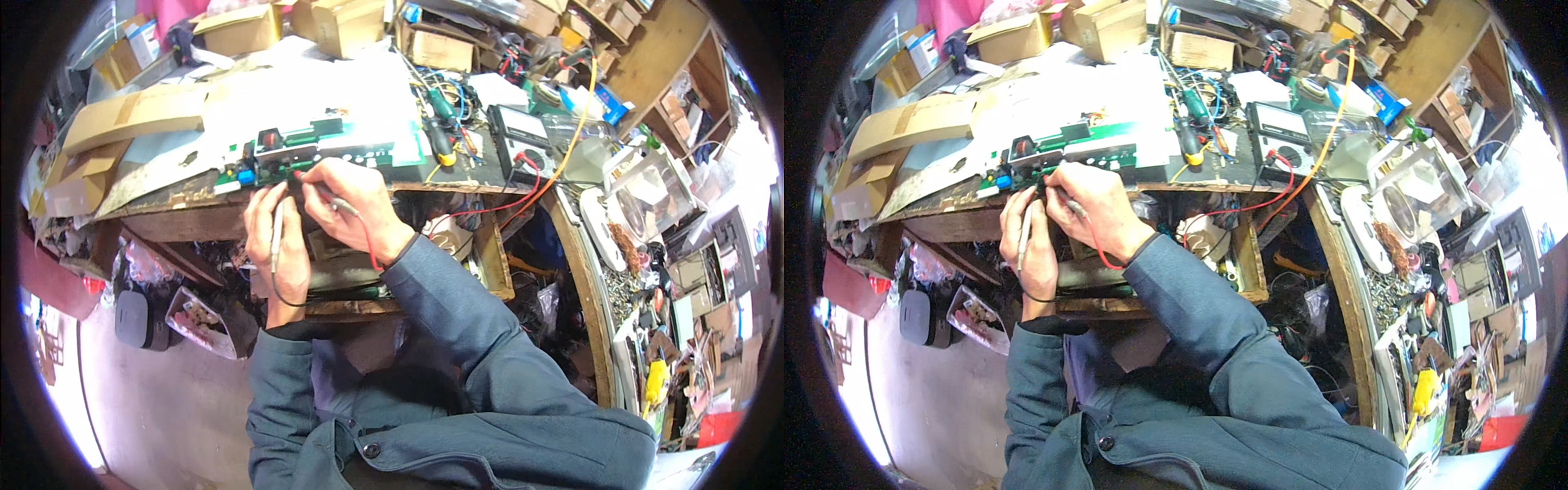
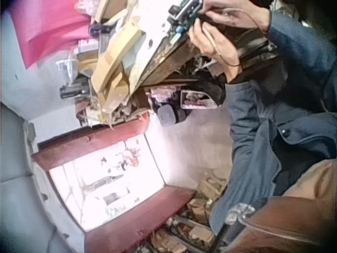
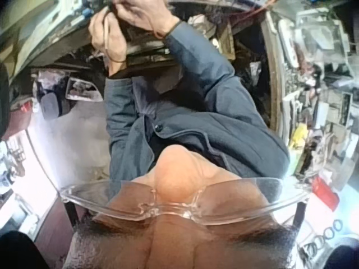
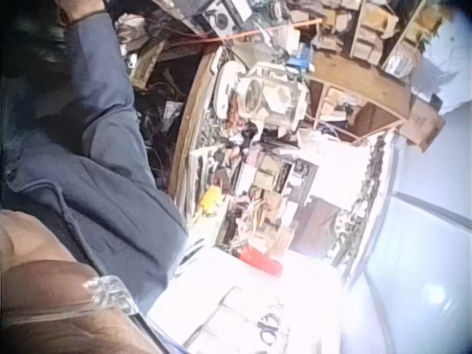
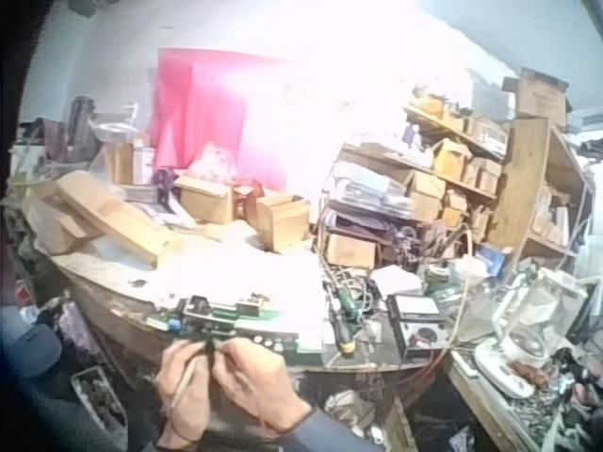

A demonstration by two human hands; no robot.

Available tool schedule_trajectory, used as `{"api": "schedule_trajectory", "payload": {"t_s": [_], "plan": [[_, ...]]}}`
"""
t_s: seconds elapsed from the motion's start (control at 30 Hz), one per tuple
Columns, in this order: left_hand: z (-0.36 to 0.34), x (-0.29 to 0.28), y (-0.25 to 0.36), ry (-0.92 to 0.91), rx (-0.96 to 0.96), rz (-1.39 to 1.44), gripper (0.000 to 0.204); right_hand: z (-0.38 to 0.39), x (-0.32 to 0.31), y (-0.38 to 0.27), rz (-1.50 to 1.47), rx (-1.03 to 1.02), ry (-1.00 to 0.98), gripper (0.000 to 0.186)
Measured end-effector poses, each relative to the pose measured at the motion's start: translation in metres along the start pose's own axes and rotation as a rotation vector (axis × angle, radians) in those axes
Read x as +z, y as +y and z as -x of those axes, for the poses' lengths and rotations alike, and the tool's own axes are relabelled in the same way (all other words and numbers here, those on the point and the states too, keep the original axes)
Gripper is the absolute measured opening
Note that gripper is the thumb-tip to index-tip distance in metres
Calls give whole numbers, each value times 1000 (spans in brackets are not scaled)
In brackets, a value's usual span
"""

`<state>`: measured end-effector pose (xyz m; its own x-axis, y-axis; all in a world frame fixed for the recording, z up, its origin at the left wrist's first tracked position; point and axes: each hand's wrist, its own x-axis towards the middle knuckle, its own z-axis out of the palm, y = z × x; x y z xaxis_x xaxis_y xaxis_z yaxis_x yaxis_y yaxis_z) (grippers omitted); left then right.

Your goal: The person uses a multimeter to test points on a green circuit board, then places the board into a cardboard box. The person then retrieves a small component from a drawer and tests it with the multimeter.

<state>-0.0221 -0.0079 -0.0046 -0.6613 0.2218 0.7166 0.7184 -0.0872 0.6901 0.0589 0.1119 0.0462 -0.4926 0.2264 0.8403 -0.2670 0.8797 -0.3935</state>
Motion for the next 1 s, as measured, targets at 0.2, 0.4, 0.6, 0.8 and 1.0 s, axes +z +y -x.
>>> {"api": "schedule_trajectory", "payload": {"t_s": [0.2, 0.4, 0.6, 0.8, 1.0], "plan": [[1, 1, -1, -3, -23, 21, 24, -1, -2, -3, -16, 5, -20, 10], [1, 2, 1, -1, -5, 1, 22, 0, -5, -4, -1, 6, -21, 10], [1, 1, -2, 5, -26, 32, 21, 0, -4, -8, 4, -189, -28, 16], [3, -5, -3, -14, 7, 58, 26, 8, -3, -8, 26, -283, -95, 24], [4, -5, 0, -10, -24, 40, 27, 11, -7, -12, 34, -264, -81, 19]]}}
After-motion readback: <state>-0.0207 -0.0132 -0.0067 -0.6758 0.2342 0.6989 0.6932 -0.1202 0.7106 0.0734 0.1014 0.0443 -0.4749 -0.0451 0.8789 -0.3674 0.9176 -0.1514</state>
